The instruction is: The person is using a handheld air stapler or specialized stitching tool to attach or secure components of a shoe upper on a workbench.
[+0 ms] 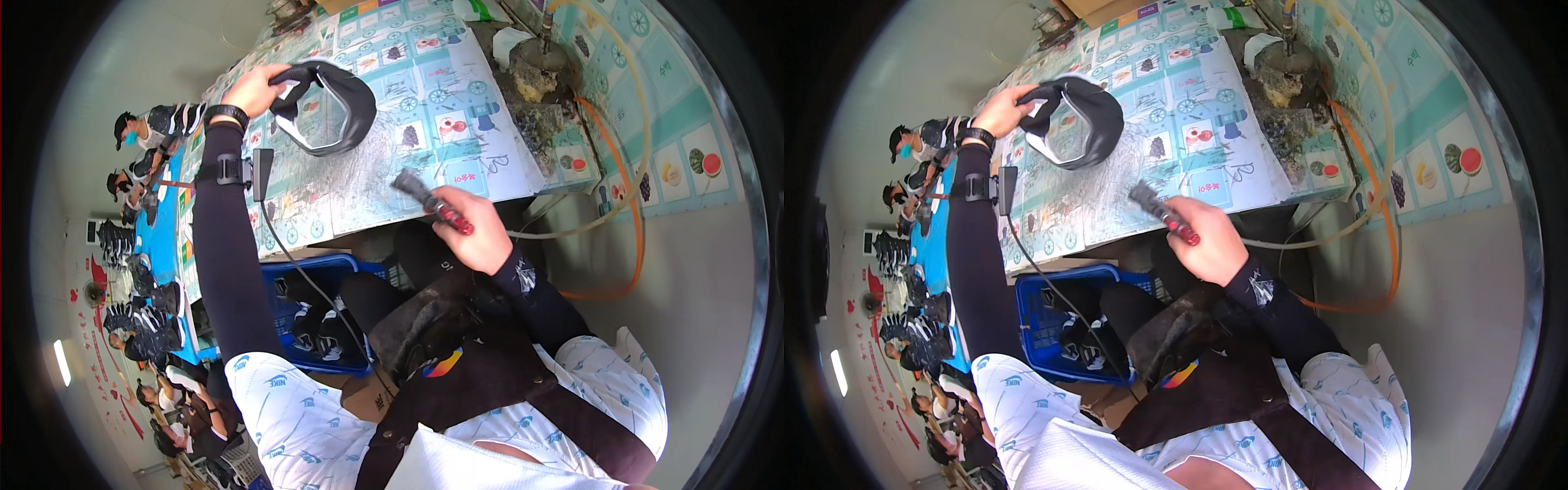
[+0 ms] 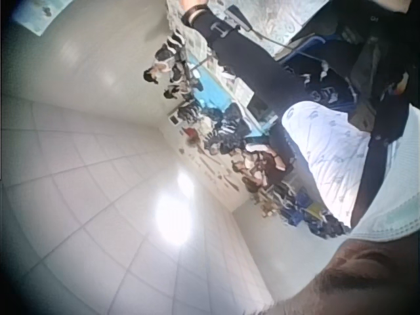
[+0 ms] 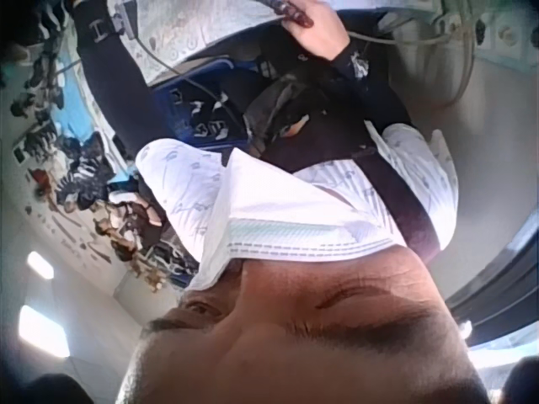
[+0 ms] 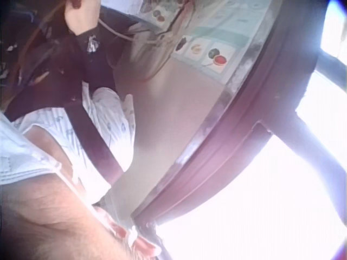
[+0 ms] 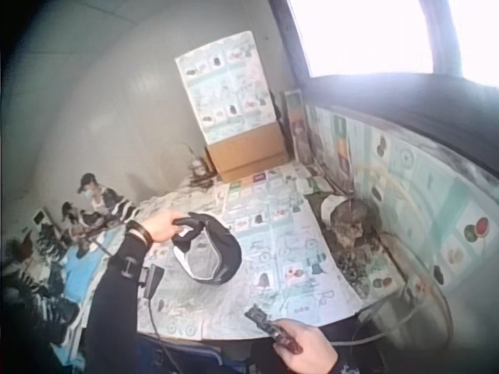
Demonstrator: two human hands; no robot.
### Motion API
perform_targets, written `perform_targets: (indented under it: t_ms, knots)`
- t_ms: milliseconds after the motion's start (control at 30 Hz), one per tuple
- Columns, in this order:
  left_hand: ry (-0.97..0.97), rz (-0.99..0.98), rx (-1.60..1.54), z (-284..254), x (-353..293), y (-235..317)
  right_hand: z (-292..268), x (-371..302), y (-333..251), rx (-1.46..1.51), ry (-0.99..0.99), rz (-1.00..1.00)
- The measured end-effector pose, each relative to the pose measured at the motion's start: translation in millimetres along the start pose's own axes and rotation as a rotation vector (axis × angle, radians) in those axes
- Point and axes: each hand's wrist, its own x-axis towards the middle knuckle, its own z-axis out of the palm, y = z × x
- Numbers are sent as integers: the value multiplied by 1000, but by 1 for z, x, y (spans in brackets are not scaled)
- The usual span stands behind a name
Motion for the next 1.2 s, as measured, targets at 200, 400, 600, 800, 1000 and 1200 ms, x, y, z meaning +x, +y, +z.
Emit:
perform_targets:
  t_ms: [200, 400, 600, 800, 1000, 1200]
  knots:
    - [-125, 177, 22, 10, 7, 39, -30, 6, -8, 53, -49, -27]
    - [-136, 232, -30, 29, 8, 42, -24, 10, -17, 60, 75, 20]
    - [-123, 209, -31, 34, 10, 35, -19, 7, -16, 62, 105, 32]
    - [-74, 266, -145, 44, 12, 23, -13, -5, -8, -23, -41, 40]
    - [-77, 270, -149, 54, 20, 7, 2, -12, -4, -59, -11, 25]
    - [-50, 296, -97, 61, 22, -3, 28, -14, -12, -119, -33, 14]
